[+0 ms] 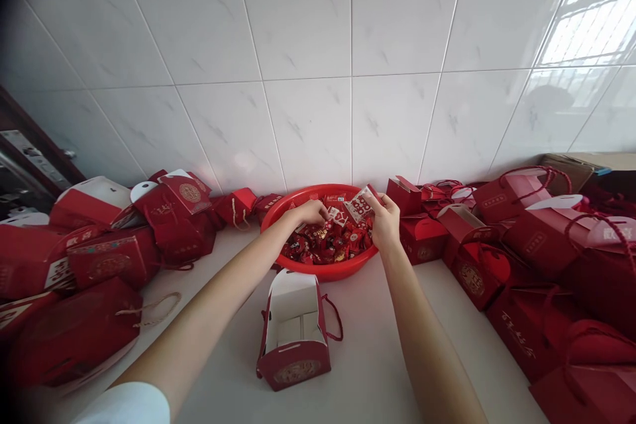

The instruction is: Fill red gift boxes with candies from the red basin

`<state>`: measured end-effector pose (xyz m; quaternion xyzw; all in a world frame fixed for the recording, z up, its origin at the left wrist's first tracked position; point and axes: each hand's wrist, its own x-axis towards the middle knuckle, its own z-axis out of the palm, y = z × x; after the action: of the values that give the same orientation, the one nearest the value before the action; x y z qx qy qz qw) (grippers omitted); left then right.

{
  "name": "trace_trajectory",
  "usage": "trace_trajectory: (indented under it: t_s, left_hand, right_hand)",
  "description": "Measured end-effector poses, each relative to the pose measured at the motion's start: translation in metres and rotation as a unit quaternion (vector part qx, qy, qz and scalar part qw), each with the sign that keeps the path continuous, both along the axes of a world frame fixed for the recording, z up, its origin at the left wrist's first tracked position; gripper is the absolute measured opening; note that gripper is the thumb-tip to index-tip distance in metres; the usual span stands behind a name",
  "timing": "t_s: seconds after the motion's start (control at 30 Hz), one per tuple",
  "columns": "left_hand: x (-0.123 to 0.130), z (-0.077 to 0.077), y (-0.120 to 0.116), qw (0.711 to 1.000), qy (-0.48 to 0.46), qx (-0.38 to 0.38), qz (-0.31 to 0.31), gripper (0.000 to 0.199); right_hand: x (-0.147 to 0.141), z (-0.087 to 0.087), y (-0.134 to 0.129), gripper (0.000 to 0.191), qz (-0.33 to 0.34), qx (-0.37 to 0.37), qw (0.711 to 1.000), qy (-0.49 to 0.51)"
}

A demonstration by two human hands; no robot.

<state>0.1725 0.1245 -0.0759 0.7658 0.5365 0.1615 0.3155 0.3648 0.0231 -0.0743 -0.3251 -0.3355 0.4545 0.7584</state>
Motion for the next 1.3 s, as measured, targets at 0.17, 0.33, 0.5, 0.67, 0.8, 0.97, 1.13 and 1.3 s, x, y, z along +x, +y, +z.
trace_trajectory:
  t_s: [0.17,0.33,0.5,0.67,0.8,0.97,1.13,1.3]
  left_hand:
    - [0.003,-0.004,0.004,0.999,0.016,-0.016,-0.03,0.025]
    - [0.006,0.007,0.001,0.997,-0.054,-0.015,-0.058,0.008]
    - [0.008,0.02,-0.008,0.98,-0.189,-0.02,-0.058,0.017]
    - [0.009,0.021,-0.012,0.963,-0.258,-0.024,-0.078,0.034]
    - [0.013,0.022,-0.015,0.933,-0.336,-0.052,-0.12,0.044]
    - [0.018,0.025,-0.019,0.89,-0.422,-0.095,-0.144,0.053]
    - [0.019,0.026,-0.025,0.894,-0.403,-0.118,-0.153,0.051]
    - [0.02,0.027,-0.028,0.914,-0.358,-0.095,-0.167,0.043]
  right_hand:
    - [0.0,0.0,0.0,0.035,0.015,0.012,0.999,0.03]
    - [0.0,0.0,0.002,0.039,0.026,0.002,0.998,0.056]
    - [-0.001,0.002,0.001,0.039,0.05,-0.013,0.998,0.032]
    - [-0.001,0.004,0.001,0.03,0.038,-0.078,0.996,0.013]
    - [-0.001,0.002,0.001,0.031,0.041,-0.071,0.997,-0.005]
    - [-0.002,0.001,-0.001,0.034,0.078,-0.03,0.996,-0.028]
    - [-0.002,0.004,-0.002,0.033,0.076,-0.044,0.996,-0.018]
    - [-0.003,0.003,-0.001,0.032,0.073,-0.066,0.995,-0.006]
